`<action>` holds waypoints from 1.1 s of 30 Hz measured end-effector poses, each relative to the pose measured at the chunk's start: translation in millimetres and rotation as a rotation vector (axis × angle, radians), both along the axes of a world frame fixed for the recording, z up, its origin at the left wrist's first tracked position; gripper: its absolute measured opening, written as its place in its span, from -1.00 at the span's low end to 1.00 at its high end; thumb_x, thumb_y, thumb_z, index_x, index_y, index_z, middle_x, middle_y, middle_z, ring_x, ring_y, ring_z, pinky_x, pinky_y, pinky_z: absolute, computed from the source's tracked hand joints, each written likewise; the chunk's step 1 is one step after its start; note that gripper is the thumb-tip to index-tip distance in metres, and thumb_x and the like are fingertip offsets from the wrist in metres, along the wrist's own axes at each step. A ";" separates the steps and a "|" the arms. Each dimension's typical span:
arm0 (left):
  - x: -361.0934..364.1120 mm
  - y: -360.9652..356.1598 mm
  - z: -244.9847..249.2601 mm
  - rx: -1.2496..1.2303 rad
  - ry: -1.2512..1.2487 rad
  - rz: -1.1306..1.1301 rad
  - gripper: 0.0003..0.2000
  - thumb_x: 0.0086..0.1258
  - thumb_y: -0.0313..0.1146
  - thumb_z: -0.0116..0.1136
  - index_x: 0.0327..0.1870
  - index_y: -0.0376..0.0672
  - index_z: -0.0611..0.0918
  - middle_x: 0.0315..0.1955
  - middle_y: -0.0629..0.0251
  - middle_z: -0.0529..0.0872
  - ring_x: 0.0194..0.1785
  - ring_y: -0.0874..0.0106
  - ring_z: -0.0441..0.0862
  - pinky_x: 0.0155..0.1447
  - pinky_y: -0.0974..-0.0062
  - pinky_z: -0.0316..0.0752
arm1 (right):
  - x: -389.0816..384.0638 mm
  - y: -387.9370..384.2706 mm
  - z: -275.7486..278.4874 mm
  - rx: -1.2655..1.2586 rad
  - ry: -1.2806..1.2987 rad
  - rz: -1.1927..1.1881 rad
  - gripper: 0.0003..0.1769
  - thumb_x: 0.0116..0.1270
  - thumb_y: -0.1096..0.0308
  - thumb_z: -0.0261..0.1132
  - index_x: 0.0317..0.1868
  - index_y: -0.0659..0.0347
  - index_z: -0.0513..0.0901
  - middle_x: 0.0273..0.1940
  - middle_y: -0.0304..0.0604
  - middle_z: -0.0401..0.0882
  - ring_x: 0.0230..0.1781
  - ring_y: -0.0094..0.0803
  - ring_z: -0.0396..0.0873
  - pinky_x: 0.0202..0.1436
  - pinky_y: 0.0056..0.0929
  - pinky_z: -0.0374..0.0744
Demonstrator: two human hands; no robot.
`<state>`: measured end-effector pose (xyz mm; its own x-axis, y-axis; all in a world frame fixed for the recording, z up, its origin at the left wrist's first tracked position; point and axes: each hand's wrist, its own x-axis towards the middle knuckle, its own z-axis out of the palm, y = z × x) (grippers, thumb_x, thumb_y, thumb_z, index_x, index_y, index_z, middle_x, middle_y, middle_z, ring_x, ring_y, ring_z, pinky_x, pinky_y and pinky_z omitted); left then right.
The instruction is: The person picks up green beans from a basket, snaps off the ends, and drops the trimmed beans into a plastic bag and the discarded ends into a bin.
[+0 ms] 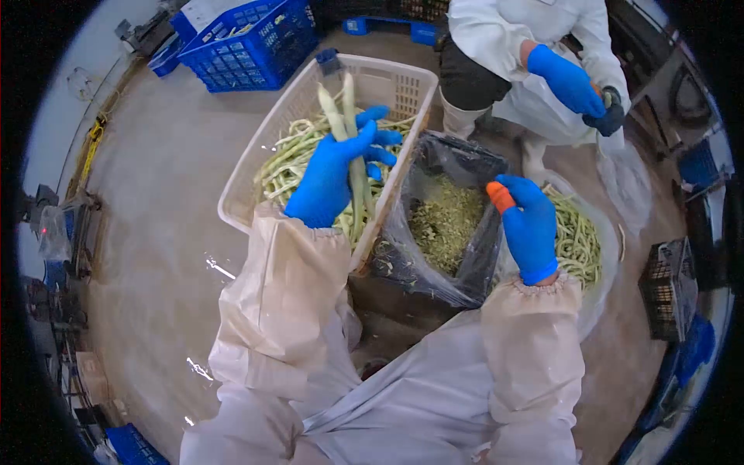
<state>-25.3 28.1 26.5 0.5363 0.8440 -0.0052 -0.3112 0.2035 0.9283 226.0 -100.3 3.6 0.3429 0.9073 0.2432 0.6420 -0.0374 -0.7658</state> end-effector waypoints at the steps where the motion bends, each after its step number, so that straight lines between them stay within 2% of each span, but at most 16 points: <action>1: 8.9 -7.4 -1.1 -0.043 -0.008 -0.064 -0.48 0.42 -0.20 0.01 0.32 -0.24 0.26 -0.13 0.18 0.62 -0.26 0.50 0.59 -0.30 0.68 0.47 | -3.8 -1.1 5.3 -0.085 0.057 -0.048 -0.63 0.15 0.42 0.33 0.01 0.23 0.59 -0.05 0.03 0.57 -0.03 -0.19 0.55 0.03 -0.36 0.49; 4: 30.0 -27.7 -6.5 -0.049 0.106 -0.196 -0.45 0.43 -0.13 -0.01 0.34 -0.22 0.24 -0.22 0.22 0.65 -0.43 0.56 0.56 -0.44 0.72 0.40 | -1.2 3.8 -2.8 0.228 -0.032 0.028 -0.67 0.19 0.41 0.31 0.00 0.20 0.61 -0.10 -0.01 0.59 -0.09 -0.27 0.56 -0.02 -0.42 0.49; 7: 44.0 -45.8 -10.5 0.022 0.260 -0.322 -0.39 0.40 -0.09 0.03 0.39 -0.14 0.18 -0.28 0.29 0.64 -0.52 0.62 0.50 -0.49 0.71 0.37 | -0.6 4.8 2.3 0.232 0.107 0.094 -0.64 0.21 0.45 0.27 0.06 0.16 0.58 -0.08 -0.05 0.59 -0.09 -0.28 0.56 -0.01 -0.41 0.49; 10: 55.7 -58.4 -13.7 0.142 0.462 -0.374 -0.38 0.39 -0.10 0.06 0.40 -0.08 0.18 -0.33 0.33 0.63 -0.53 0.66 0.47 -0.49 0.72 0.36 | -0.2 6.9 5.0 0.332 0.114 0.138 -0.61 0.24 0.50 0.21 0.11 0.13 0.56 -0.05 -0.06 0.58 -0.05 -0.23 0.56 0.01 -0.38 0.50; 13: 61.6 -63.9 -23.3 0.280 0.603 -0.320 -0.44 0.35 -0.14 0.12 0.34 -0.10 0.31 -0.35 0.33 0.63 -0.52 0.62 0.45 -0.45 0.63 0.38 | 0.4 7.4 4.8 0.404 -0.011 0.200 -0.58 0.22 0.56 0.16 0.11 0.12 0.55 -0.03 -0.04 0.57 -0.03 -0.17 0.55 0.02 -0.34 0.51; 15: 61.1 -63.7 -30.1 0.390 0.678 -0.299 -0.44 0.33 -0.13 0.13 0.31 -0.13 0.35 -0.34 0.26 0.64 -0.43 0.54 0.49 -0.33 0.54 0.41 | -0.7 7.7 3.7 0.387 -0.122 0.230 -0.55 0.19 0.58 0.15 0.11 0.13 0.55 -0.02 -0.02 0.57 -0.03 -0.14 0.55 0.02 -0.31 0.51; 17: 58.9 -62.2 -33.8 0.471 0.750 -0.306 -0.42 0.30 -0.09 0.15 0.29 -0.16 0.35 -0.30 0.14 0.65 -0.28 0.39 0.56 -0.11 0.39 0.45 | -1.6 6.9 0.6 0.366 -0.167 0.247 -0.54 0.15 0.60 0.15 0.09 0.13 0.56 -0.02 -0.01 0.56 -0.05 -0.11 0.54 0.01 -0.28 0.51; 20: 54.4 -61.0 -23.2 0.509 0.789 -0.294 -0.47 0.29 -0.10 0.17 0.22 -0.19 0.43 -0.33 0.13 0.66 -0.29 0.41 0.57 -0.13 0.42 0.46 | -2.9 5.3 -9.3 0.305 -0.160 0.248 -0.56 0.10 0.60 0.15 0.04 0.14 0.58 -0.09 -0.01 0.57 -0.10 -0.08 0.54 -0.05 -0.24 0.51; 23: 46.7 -51.0 -24.9 0.430 0.748 -0.230 -0.55 0.27 -0.15 0.21 0.12 -0.20 0.54 -0.37 0.14 0.66 -0.31 0.42 0.57 -0.15 0.42 0.45 | 0.5 4.3 -15.6 0.216 -0.208 0.251 -0.64 0.11 0.58 0.16 -0.05 0.15 0.60 -0.20 -0.01 0.56 -0.18 -0.06 0.53 -0.13 -0.21 0.51; 26: 42.7 -42.7 -30.8 0.357 0.639 -0.164 -0.71 0.29 -0.32 0.22 0.02 -0.16 0.62 -0.40 0.42 0.62 -0.34 0.63 0.48 -0.26 0.62 0.41 | -0.6 5.6 -22.0 0.155 -0.261 0.263 -0.72 0.12 0.55 0.17 -0.13 0.17 0.61 -0.29 0.01 0.54 -0.26 -0.03 0.53 -0.22 -0.19 0.50; 27: 42.2 -40.6 -34.0 0.507 0.660 -0.108 -0.76 0.29 -0.34 0.21 -0.04 -0.15 0.65 -0.41 0.45 0.62 -0.38 0.67 0.47 -0.32 0.66 0.39 | -3.0 5.2 -24.2 0.140 -0.271 0.260 -0.74 0.12 0.54 0.18 -0.14 0.18 0.61 -0.31 0.03 0.54 -0.27 -0.02 0.53 -0.24 -0.18 0.49; 30: 39.9 -41.9 -37.5 0.395 0.731 -0.150 -0.74 0.29 -0.34 0.22 -0.03 -0.20 0.64 -0.39 0.41 0.64 -0.35 0.64 0.51 -0.29 0.64 0.43 | -8.8 2.9 -24.4 0.155 -0.263 0.216 -0.80 0.15 0.51 0.19 -0.19 0.21 0.62 -0.34 0.05 0.54 -0.34 -0.06 0.54 -0.29 -0.21 0.50; 31: 41.2 -43.1 -35.1 0.323 0.680 -0.166 -0.74 0.29 -0.34 0.22 -0.03 -0.22 0.63 -0.38 0.38 0.65 -0.33 0.62 0.53 -0.26 0.63 0.45 | -9.8 3.0 -23.3 0.170 -0.255 0.195 -0.83 0.16 0.50 0.19 -0.21 0.23 0.62 -0.35 0.05 0.54 -0.37 -0.08 0.54 -0.31 -0.22 0.50; 33: 44.8 -47.0 -31.8 0.182 0.576 -0.198 -0.73 0.30 -0.35 0.21 -0.04 -0.26 0.62 -0.36 0.32 0.68 -0.30 0.59 0.56 -0.22 0.61 0.49 | -7.7 5.0 -22.0 0.074 0.047 0.147 -0.84 0.19 0.48 0.18 -0.21 0.25 0.62 -0.37 -0.01 0.57 -0.41 -0.22 0.55 -0.35 -0.30 0.50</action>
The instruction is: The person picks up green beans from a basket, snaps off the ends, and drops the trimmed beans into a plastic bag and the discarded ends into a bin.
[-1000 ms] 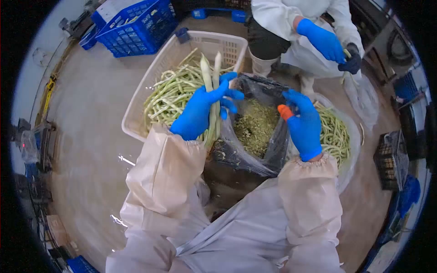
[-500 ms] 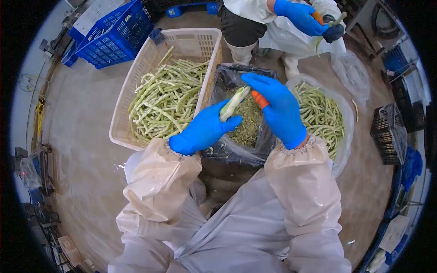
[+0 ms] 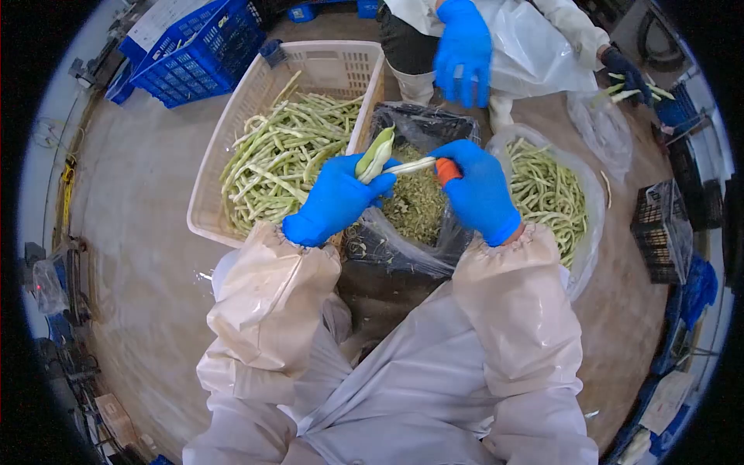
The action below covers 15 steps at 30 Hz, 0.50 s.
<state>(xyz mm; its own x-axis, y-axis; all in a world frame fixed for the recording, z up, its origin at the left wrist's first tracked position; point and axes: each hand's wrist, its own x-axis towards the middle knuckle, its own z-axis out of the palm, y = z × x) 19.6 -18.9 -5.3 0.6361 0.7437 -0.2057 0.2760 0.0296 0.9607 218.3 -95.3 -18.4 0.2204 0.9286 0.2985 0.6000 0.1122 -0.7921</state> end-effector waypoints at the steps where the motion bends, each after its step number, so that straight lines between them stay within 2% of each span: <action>1: 1.3 -1.1 -0.5 -0.047 -0.060 -0.007 -0.72 0.31 -0.35 0.20 -0.02 -0.28 0.61 -0.34 0.28 0.68 -0.29 0.56 0.59 -0.19 0.59 0.51 | 1.2 1.0 1.8 -0.060 0.148 -0.018 -0.84 0.21 0.47 0.18 -0.20 0.27 0.62 -0.38 -0.03 0.59 -0.43 -0.28 0.55 -0.36 -0.34 0.50; 4: 7.6 -3.4 -3.3 -0.168 -0.257 -0.013 -0.67 0.35 -0.33 0.14 0.05 -0.33 0.54 -0.26 0.19 0.68 -0.21 0.47 0.63 -0.08 0.50 0.54 | 9.5 -1.0 22.0 -0.084 0.850 0.095 -0.81 0.26 0.43 0.16 -0.19 0.30 0.64 -0.37 -0.13 0.62 -0.45 -0.45 0.53 -0.40 -0.46 0.49; 6: 11.9 -5.0 -5.2 -0.222 -0.409 0.007 -0.63 0.39 -0.30 0.08 0.13 -0.34 0.47 -0.17 0.13 0.66 -0.13 0.41 0.64 0.01 0.43 0.54 | 0.0 0.4 18.3 -0.115 0.898 0.159 -0.80 0.27 0.42 0.16 -0.17 0.29 0.65 -0.38 -0.17 0.61 -0.46 -0.48 0.52 -0.41 -0.50 0.48; 7: 11.5 -2.7 -6.2 -0.281 -0.523 0.097 -0.64 0.40 -0.31 0.06 0.12 -0.33 0.47 -0.14 0.12 0.66 -0.10 0.38 0.63 0.03 0.42 0.53 | -6.2 -0.5 17.1 -0.131 0.925 0.190 -0.79 0.27 0.41 0.16 -0.17 0.29 0.65 -0.38 -0.19 0.61 -0.47 -0.50 0.52 -0.41 -0.52 0.48; 8: 11.7 3.6 -7.2 -0.340 -0.634 0.184 -0.65 0.40 -0.31 0.05 0.12 -0.32 0.47 -0.12 0.11 0.65 -0.06 0.36 0.62 0.06 0.41 0.52 | -8.8 -3.5 19.2 -0.239 0.747 0.228 -0.75 0.23 0.41 0.20 -0.11 0.34 0.61 -0.29 -0.13 0.63 -0.36 -0.48 0.55 -0.32 -0.52 0.50; 9: 11.5 11.5 -8.8 -0.398 -0.743 0.272 -0.66 0.41 -0.32 0.04 0.11 -0.31 0.47 -0.09 0.10 0.64 -0.03 0.34 0.62 0.08 0.40 0.52 | -8.7 -3.2 10.5 -0.266 0.534 0.221 -0.76 0.21 0.43 0.20 -0.13 0.31 0.63 -0.27 -0.08 0.64 -0.35 -0.37 0.57 -0.30 -0.45 0.51; 11: -1.6 31.6 -9.7 -0.410 -0.935 0.334 -0.59 0.42 -0.28 0.01 0.22 -0.24 0.36 0.13 0.07 0.50 0.23 0.23 0.43 0.31 0.22 0.34 | -3.2 -1.7 -19.3 -0.314 0.105 0.210 -0.77 0.15 0.47 0.20 -0.17 0.24 0.66 -0.23 0.03 0.65 -0.31 -0.16 0.61 -0.25 -0.31 0.54; 12: -6.9 36.0 -6.0 -0.451 -1.031 0.348 -0.59 0.43 -0.27 0.00 0.24 -0.21 0.35 0.17 0.08 0.46 0.27 0.21 0.38 0.34 0.18 0.30 | -0.1 -4.4 -24.2 -0.184 -0.140 0.091 -0.69 0.09 0.49 0.22 -0.09 0.21 0.64 -0.18 0.11 0.63 -0.21 -0.01 0.59 -0.12 -0.25 0.54; 15: -14.8 41.8 0.9 -0.508 -1.187 0.384 -0.59 0.45 -0.26 -0.04 0.27 -0.15 0.31 0.25 0.12 0.37 0.34 0.19 0.28 0.40 0.07 0.20 | 6.9 2.7 -36.2 0.180 -0.342 -0.028 -0.66 0.15 0.45 0.22 -0.03 0.21 0.63 -0.21 0.07 0.65 -0.22 -0.14 0.62 -0.09 -0.33 0.53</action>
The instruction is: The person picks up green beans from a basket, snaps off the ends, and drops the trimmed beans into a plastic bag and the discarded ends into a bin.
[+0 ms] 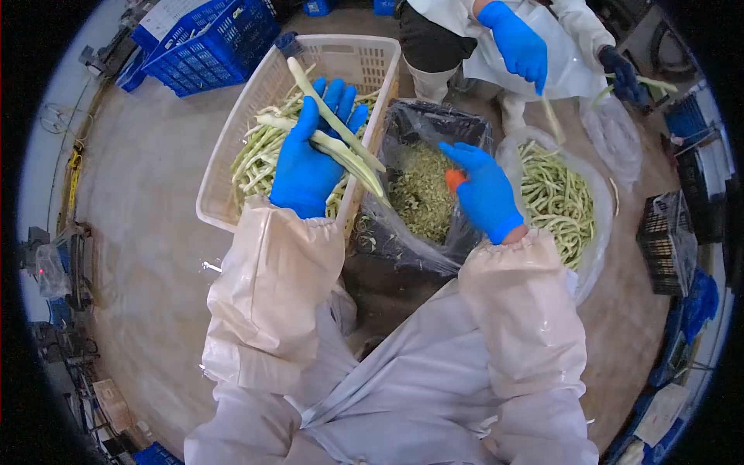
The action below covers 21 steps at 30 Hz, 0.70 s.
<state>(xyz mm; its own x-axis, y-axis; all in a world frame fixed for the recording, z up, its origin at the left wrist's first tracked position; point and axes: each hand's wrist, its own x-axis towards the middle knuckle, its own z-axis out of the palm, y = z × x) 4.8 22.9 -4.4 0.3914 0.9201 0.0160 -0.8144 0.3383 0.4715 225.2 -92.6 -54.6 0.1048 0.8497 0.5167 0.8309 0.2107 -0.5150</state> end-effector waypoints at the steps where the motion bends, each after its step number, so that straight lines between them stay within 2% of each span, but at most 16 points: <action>1: -0.4 -0.5 1.8 -0.012 -0.030 0.015 -0.59 0.46 -0.26 -0.06 0.28 -0.13 0.30 0.27 0.13 0.34 0.36 0.19 0.25 0.41 0.03 0.17 | -5.1 -0.9 11.0 -0.091 0.207 0.071 -0.66 0.17 0.44 0.22 -0.01 0.22 0.62 -0.21 0.06 0.65 -0.22 -0.20 0.62 -0.08 -0.35 0.53; 3: 0.0 -2.5 4.8 -0.034 -0.113 0.000 -0.60 0.47 -0.29 -0.10 0.29 -0.14 0.30 0.27 0.14 0.34 0.36 0.20 0.24 0.43 -0.02 0.12 | -18.2 -1.7 31.0 -0.273 0.620 0.213 -0.66 0.21 0.41 0.21 0.02 0.22 0.61 -0.22 0.02 0.66 -0.22 -0.30 0.62 -0.08 -0.39 0.52; 6: 2.7 -5.4 4.5 -0.046 -0.170 -0.011 -0.60 0.47 -0.31 -0.11 0.30 -0.15 0.30 0.27 0.14 0.36 0.36 0.21 0.24 0.44 -0.07 0.07 | -34.9 -1.4 27.5 -0.391 0.695 0.326 -0.69 0.27 0.40 0.19 0.01 0.27 0.60 -0.25 -0.02 0.67 -0.25 -0.44 0.58 -0.10 -0.44 0.52; 9: 5.4 -7.3 4.7 -0.060 -0.195 -0.026 -0.60 0.47 -0.32 -0.11 0.30 -0.15 0.30 0.26 0.14 0.37 0.36 0.21 0.24 0.44 -0.08 0.06 | -41.7 0.3 24.0 -0.471 0.825 0.344 -0.70 0.27 0.41 0.18 -0.01 0.32 0.61 -0.29 -0.04 0.66 -0.26 -0.46 0.58 -0.14 -0.47 0.52; 13: 7.1 -9.6 4.1 -0.092 -0.211 -0.035 -0.60 0.48 -0.32 -0.12 0.30 -0.18 0.29 0.25 0.13 0.38 0.36 0.20 0.25 0.45 -0.07 0.04 | -46.2 0.6 21.6 -0.418 0.796 0.312 -0.72 0.25 0.42 0.18 -0.07 0.36 0.62 -0.32 -0.08 0.66 -0.33 -0.46 0.58 -0.22 -0.48 0.53; 16: 7.4 -9.1 1.4 -0.039 -0.130 -0.041 -0.59 0.46 -0.26 -0.08 0.29 -0.15 0.31 0.23 0.15 0.39 0.33 0.16 0.27 0.41 -0.01 0.16 | -44.3 -0.4 26.8 -0.473 0.768 0.313 -0.75 0.23 0.43 0.20 -0.12 0.36 0.63 -0.34 -0.09 0.66 -0.37 -0.41 0.59 -0.25 -0.44 0.53; 17: 5.8 -6.0 -2.2 0.001 -0.053 -0.049 -0.56 0.45 -0.23 -0.06 0.29 -0.20 0.29 0.23 0.10 0.37 0.34 0.16 0.26 0.42 0.01 0.16 | -44.1 -2.1 29.5 -0.473 0.791 0.298 -0.77 0.22 0.43 0.20 -0.15 0.35 0.63 -0.35 -0.07 0.66 -0.39 -0.37 0.60 -0.26 -0.42 0.54; 18: 3.6 -3.9 -6.7 0.051 0.072 -0.074 -0.57 0.45 -0.24 -0.03 0.24 -0.26 0.33 0.14 0.02 0.45 0.22 0.17 0.42 0.32 0.13 0.33 | -42.8 -2.9 30.4 -0.472 0.813 0.284 -0.79 0.22 0.42 0.21 -0.17 0.35 0.64 -0.36 -0.06 0.65 -0.40 -0.34 0.61 -0.27 -0.40 0.54; 20: 0.0 -4.2 -10.9 0.105 0.571 -0.100 -0.66 0.41 -0.26 0.03 0.08 -0.31 0.49 -0.12 0.05 0.63 -0.08 0.23 0.63 0.03 0.28 0.55 | -31.9 -3.0 29.2 -0.344 0.498 0.124 -0.82 0.20 0.42 0.22 -0.22 0.31 0.63 -0.37 -0.01 0.62 -0.40 -0.21 0.60 -0.28 -0.33 0.53; 21: 4.2 -7.3 -13.9 0.154 0.961 -0.063 -0.73 0.35 -0.27 0.11 -0.13 -0.33 0.60 -0.41 0.17 0.69 -0.37 0.28 0.67 -0.26 0.37 0.58 | -26.6 -3.2 28.3 -0.277 0.340 0.043 -0.84 0.19 0.42 0.22 -0.24 0.29 0.63 -0.38 0.01 0.61 -0.40 -0.15 0.60 -0.29 -0.30 0.53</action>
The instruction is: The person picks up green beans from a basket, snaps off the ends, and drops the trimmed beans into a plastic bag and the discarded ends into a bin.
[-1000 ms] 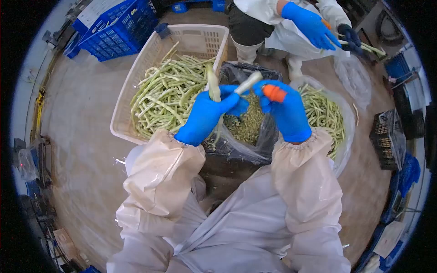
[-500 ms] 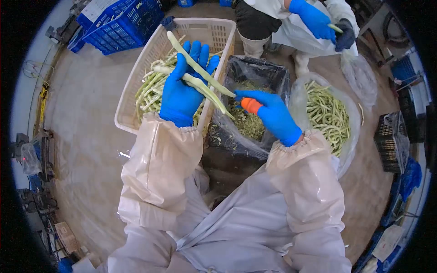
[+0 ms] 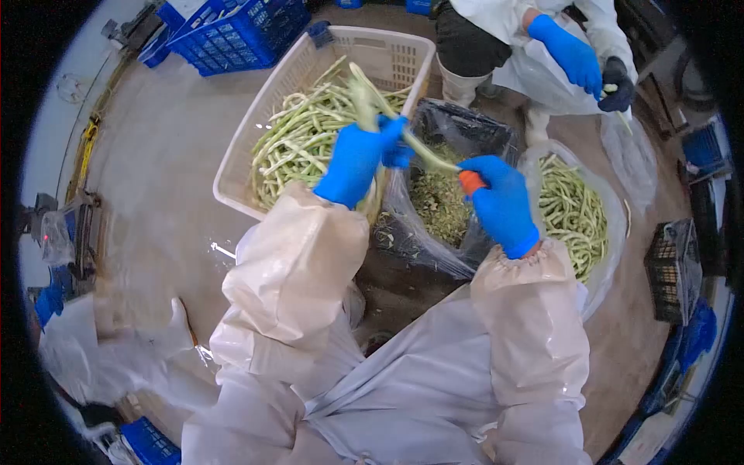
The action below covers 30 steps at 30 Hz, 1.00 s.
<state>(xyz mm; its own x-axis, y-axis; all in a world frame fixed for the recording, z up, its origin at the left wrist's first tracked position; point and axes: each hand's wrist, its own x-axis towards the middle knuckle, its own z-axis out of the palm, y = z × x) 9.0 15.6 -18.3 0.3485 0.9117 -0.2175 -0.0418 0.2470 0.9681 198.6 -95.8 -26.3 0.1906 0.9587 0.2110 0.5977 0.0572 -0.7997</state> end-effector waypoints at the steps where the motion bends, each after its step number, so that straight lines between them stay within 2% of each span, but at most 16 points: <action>1: 4.2 -10.5 2.2 0.008 0.140 0.006 -0.75 0.28 -0.26 0.19 -0.20 -0.29 0.64 -0.51 0.17 0.69 -0.47 0.26 0.65 -0.32 0.35 0.56 | 4.5 -0.7 0.5 0.048 -0.106 0.000 -0.85 0.18 0.42 0.22 -0.25 0.28 0.62 -0.38 0.02 0.59 -0.39 -0.10 0.59 -0.30 -0.27 0.53; 3: 6.9 -23.4 -2.6 0.350 0.590 -0.077 -0.74 0.24 -0.24 0.23 -0.16 -0.22 0.64 -0.43 0.08 0.69 -0.38 0.22 0.66 -0.24 0.35 0.55 | 10.3 -2.1 3.3 0.146 -0.316 -0.013 -0.88 0.17 0.42 0.23 -0.28 0.24 0.60 -0.38 0.05 0.55 -0.38 0.00 0.55 -0.31 -0.20 0.51; 6: 20.4 -38.1 -4.9 0.613 0.398 -0.044 -0.75 0.27 -0.22 0.22 -0.17 -0.20 0.63 -0.36 0.18 0.69 -0.24 0.37 0.66 -0.15 0.37 0.52 | 7.6 -3.9 -2.3 0.199 -0.396 0.051 -0.87 0.14 0.44 0.22 -0.26 0.22 0.58 -0.38 0.04 0.53 -0.37 0.04 0.53 -0.31 -0.14 0.50; 9: 29.4 -43.1 -13.1 0.973 0.279 -0.102 -0.77 0.24 -0.23 0.24 -0.18 -0.15 0.65 -0.30 0.21 0.70 -0.20 0.26 0.66 -0.09 0.32 0.50 | -3.2 -4.3 -3.4 0.202 -0.292 0.054 -0.87 0.15 0.44 0.22 -0.27 0.22 0.58 -0.37 0.07 0.54 -0.36 0.05 0.53 -0.31 -0.13 0.50; 10: 24.3 -42.0 -14.5 0.841 0.533 -0.263 -0.75 0.20 -0.27 0.26 -0.12 -0.11 0.65 -0.23 0.19 0.70 -0.17 0.21 0.66 -0.08 0.35 0.50 | -6.1 -5.1 0.2 0.176 -0.272 0.050 -0.86 0.15 0.43 0.23 -0.26 0.24 0.59 -0.38 0.06 0.55 -0.37 0.00 0.54 -0.32 -0.17 0.50; 12: 25.5 -39.9 -15.8 0.820 0.485 -0.236 -0.80 0.17 -0.30 0.22 -0.19 -0.07 0.66 -0.30 0.13 0.67 -0.20 0.12 0.62 -0.13 0.28 0.50 | -8.5 -8.2 10.0 0.122 -0.234 0.041 -0.84 0.15 0.41 0.25 -0.25 0.26 0.60 -0.40 0.05 0.56 -0.41 -0.10 0.57 -0.35 -0.23 0.50; 13: 27.1 -39.0 -15.4 0.811 0.460 -0.225 -0.83 0.16 -0.32 0.20 -0.22 -0.05 0.67 -0.33 0.11 0.66 -0.22 0.08 0.60 -0.15 0.24 0.50 | -7.8 -7.2 10.1 0.081 -0.043 0.025 -0.83 0.16 0.40 0.25 -0.25 0.28 0.61 -0.40 0.01 0.58 -0.43 -0.20 0.56 -0.37 -0.28 0.50; 15: 28.6 -42.2 -9.0 0.531 0.288 -0.225 -0.80 0.20 -0.32 0.24 -0.18 -0.15 0.67 -0.32 0.19 0.68 -0.31 0.30 0.62 -0.25 0.41 0.49 | -6.7 -2.8 12.4 0.004 0.343 -0.013 -0.81 0.18 0.38 0.26 -0.24 0.31 0.64 -0.42 -0.07 0.61 -0.47 -0.38 0.55 -0.40 -0.39 0.50; 17: 29.0 -46.4 5.1 0.254 0.119 -0.217 -0.76 0.24 -0.31 0.27 -0.15 -0.24 0.66 -0.31 0.27 0.71 -0.41 0.51 0.63 -0.36 0.58 0.48 | -3.0 -4.2 26.9 -0.077 0.552 -0.018 -0.80 0.19 0.39 0.25 -0.23 0.33 0.65 -0.41 -0.15 0.62 -0.48 -0.49 0.50 -0.41 -0.47 0.48; 18: 28.3 -48.1 16.2 0.131 0.091 -0.196 -0.77 0.26 -0.35 0.24 -0.14 -0.29 0.65 -0.30 0.28 0.71 -0.48 0.54 0.61 -0.42 0.67 0.44 | -2.1 -5.1 33.1 -0.117 0.656 -0.017 -0.80 0.20 0.39 0.25 -0.22 0.34 0.66 -0.40 -0.19 0.63 -0.48 -0.55 0.48 -0.41 -0.51 0.48; 21: 16.7 -29.6 31.0 0.167 -0.029 -0.083 -0.76 0.31 -0.35 0.17 -0.11 -0.32 0.64 -0.26 0.26 0.70 -0.39 0.53 0.63 -0.35 0.66 0.46 | 5.1 -2.6 32.5 -0.086 0.705 0.013 -0.81 0.22 0.43 0.22 -0.20 0.34 0.66 -0.37 -0.20 0.64 -0.44 -0.54 0.54 -0.40 -0.55 0.50; 24: -16.6 4.0 42.8 0.322 -0.151 0.097 -0.70 0.36 -0.31 0.10 -0.02 -0.33 0.59 -0.16 0.22 0.68 -0.21 0.49 0.65 -0.23 0.62 0.48 | 18.5 -0.3 23.0 -0.114 0.547 -0.044 -0.76 0.21 0.43 0.25 -0.12 0.29 0.65 -0.30 -0.13 0.64 -0.31 -0.45 0.59 -0.28 -0.52 0.53; 27: -39.0 20.0 50.1 0.321 -0.146 0.247 -0.68 0.36 -0.32 0.11 0.04 -0.34 0.55 -0.12 0.19 0.67 -0.08 0.40 0.65 -0.18 0.59 0.50 | 25.7 6.0 -12.1 0.363 -0.445 -0.092 -0.70 0.19 0.41 0.28 -0.04 0.23 0.63 -0.20 -0.09 0.63 -0.17 -0.35 0.59 -0.14 -0.46 0.53; 29: -46.5 28.3 38.6 0.264 -0.096 0.261 -0.68 0.35 -0.35 0.12 0.03 -0.38 0.55 -0.12 0.14 0.67 -0.06 0.35 0.65 -0.15 0.57 0.53 | 18.9 7.1 -16.9 0.269 -0.177 -0.049 -0.67 0.19 0.41 0.29 0.00 0.18 0.62 -0.16 -0.06 0.62 -0.13 -0.30 0.58 -0.05 -0.43 0.51; 30: -40.4 23.6 37.5 0.256 -0.160 0.245 -0.68 0.33 -0.39 0.15 0.00 -0.44 0.54 -0.14 0.07 0.66 -0.08 0.31 0.66 -0.10 0.52 0.57 | 13.4 6.6 -12.3 0.217 -0.049 -0.031 -0.65 0.18 0.40 0.30 0.02 0.15 0.61 -0.13 -0.04 0.61 -0.11 -0.27 0.58 -0.01 -0.41 0.50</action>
